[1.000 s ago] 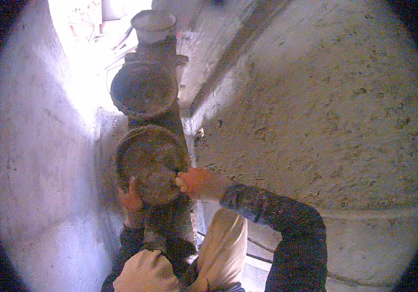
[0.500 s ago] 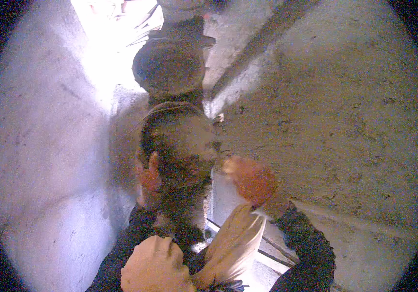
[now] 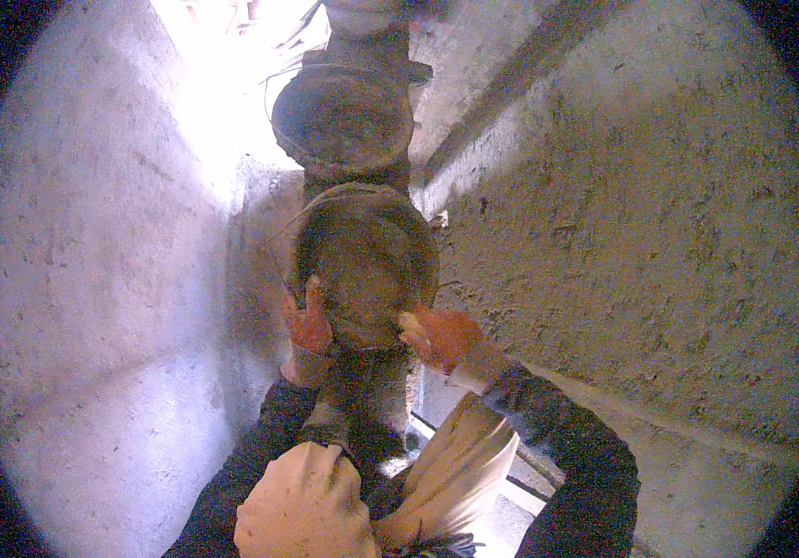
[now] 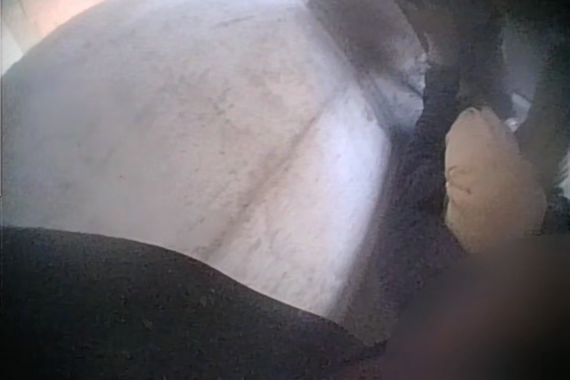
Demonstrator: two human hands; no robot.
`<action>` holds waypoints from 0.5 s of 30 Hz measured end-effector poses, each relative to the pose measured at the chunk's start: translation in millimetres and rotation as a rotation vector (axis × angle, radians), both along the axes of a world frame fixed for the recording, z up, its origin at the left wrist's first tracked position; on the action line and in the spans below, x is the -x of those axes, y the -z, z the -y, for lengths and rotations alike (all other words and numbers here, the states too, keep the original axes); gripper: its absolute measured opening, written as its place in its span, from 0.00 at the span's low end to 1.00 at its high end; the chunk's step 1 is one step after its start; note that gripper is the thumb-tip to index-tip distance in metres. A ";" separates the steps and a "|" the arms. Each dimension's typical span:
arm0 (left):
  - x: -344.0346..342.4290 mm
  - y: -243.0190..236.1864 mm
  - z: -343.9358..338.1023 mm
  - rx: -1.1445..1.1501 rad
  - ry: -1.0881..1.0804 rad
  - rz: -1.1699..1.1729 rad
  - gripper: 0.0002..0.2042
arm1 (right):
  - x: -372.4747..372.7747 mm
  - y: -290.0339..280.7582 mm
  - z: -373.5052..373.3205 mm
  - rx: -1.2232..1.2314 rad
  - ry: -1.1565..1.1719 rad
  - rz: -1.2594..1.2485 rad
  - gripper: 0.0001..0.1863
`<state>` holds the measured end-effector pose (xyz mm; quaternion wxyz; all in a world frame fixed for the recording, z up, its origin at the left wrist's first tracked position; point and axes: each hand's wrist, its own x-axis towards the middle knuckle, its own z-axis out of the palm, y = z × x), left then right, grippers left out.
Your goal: The person scoops wet plaster from a bucket with a trowel and applies it to the concrete stair treads and risers. They repeatedly smooth the surface and add more material to build up the coating.
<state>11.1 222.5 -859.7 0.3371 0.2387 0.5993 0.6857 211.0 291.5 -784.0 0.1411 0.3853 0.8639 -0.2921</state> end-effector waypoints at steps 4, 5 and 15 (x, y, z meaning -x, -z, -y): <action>2.2 9.5 2.4 0.048 -0.037 0.010 0.24 | -17.2 -7.6 0.6 0.076 0.081 -0.208 0.19; 3.1 12.6 3.1 0.062 -0.045 0.022 0.24 | -17.7 -15.9 1.8 0.091 0.112 -0.271 0.19; 22.2 44.9 13.9 0.142 -0.096 0.155 0.27 | -27.4 -9.7 1.7 -0.082 0.126 -0.219 0.22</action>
